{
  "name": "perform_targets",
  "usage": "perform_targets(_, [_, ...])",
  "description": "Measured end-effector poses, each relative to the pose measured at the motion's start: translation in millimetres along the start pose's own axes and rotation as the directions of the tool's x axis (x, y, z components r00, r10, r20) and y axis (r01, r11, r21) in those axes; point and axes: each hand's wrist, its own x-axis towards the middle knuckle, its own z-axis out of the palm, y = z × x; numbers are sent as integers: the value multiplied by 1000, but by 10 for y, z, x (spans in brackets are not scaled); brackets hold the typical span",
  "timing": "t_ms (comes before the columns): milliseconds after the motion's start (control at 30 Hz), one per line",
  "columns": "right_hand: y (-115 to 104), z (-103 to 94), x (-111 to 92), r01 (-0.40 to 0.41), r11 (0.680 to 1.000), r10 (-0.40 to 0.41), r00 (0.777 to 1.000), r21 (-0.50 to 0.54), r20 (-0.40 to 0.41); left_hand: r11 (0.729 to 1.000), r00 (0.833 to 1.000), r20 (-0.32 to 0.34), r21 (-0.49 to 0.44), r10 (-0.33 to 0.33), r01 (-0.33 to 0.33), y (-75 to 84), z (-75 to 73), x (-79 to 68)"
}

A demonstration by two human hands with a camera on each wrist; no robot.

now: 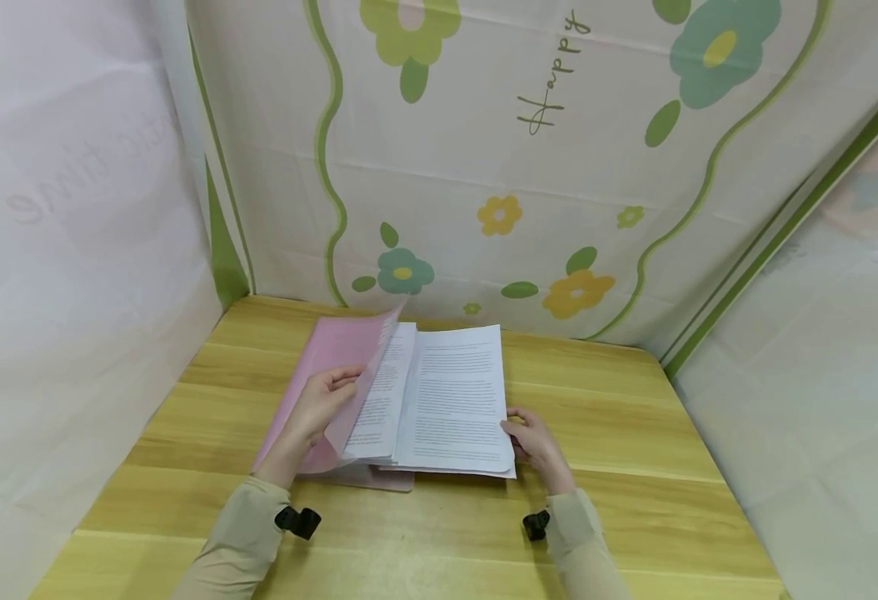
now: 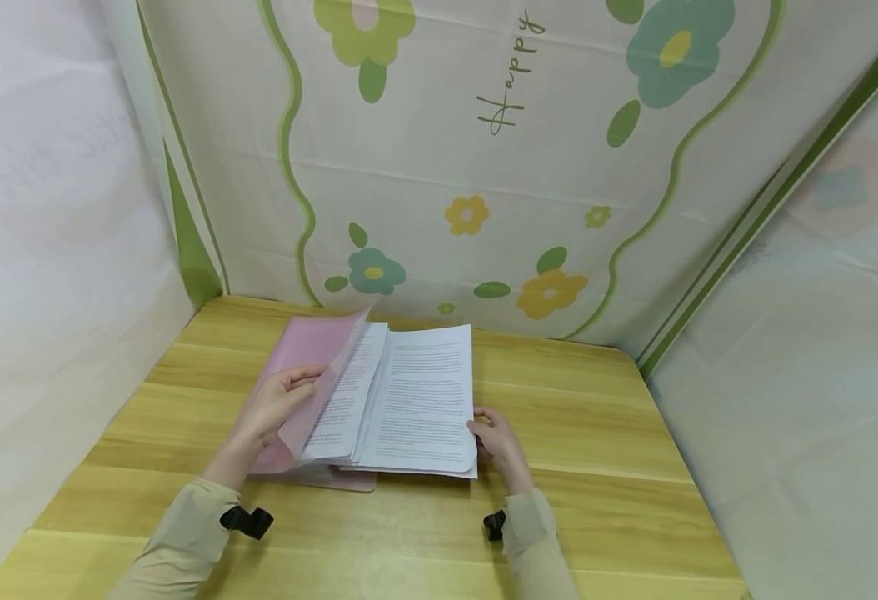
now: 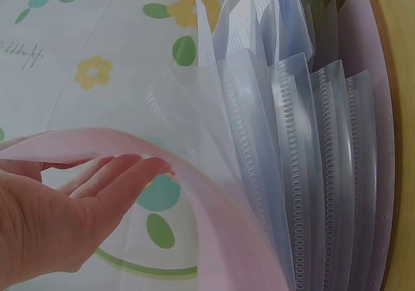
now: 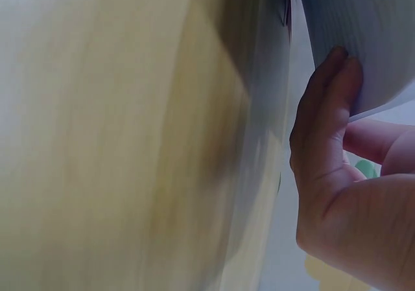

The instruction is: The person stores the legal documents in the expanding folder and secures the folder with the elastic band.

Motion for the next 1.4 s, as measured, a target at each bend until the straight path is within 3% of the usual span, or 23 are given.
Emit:
perform_targets(500, [-44, 153, 9, 9, 999, -9, 1000, 35, 11, 1000, 1000, 7, 0, -9, 9, -8, -1, -2])
perform_targets(767, [-70, 191, -13, 1, 999, -4, 999, 54, 55, 1000, 1000, 4, -8, -10, 10, -27, -5, -4])
perform_targets(1000, [-67, 204, 3, 12, 999, -15, 996, 31, 90, 1000, 1000, 6, -15, -17, 17, -21, -3, -12])
perform_targets(1400, [-144, 277, -13, 19, 1000, -19, 996, -1, 84, 1000, 1000, 1, -19, -15, 15, 6, -1, 2])
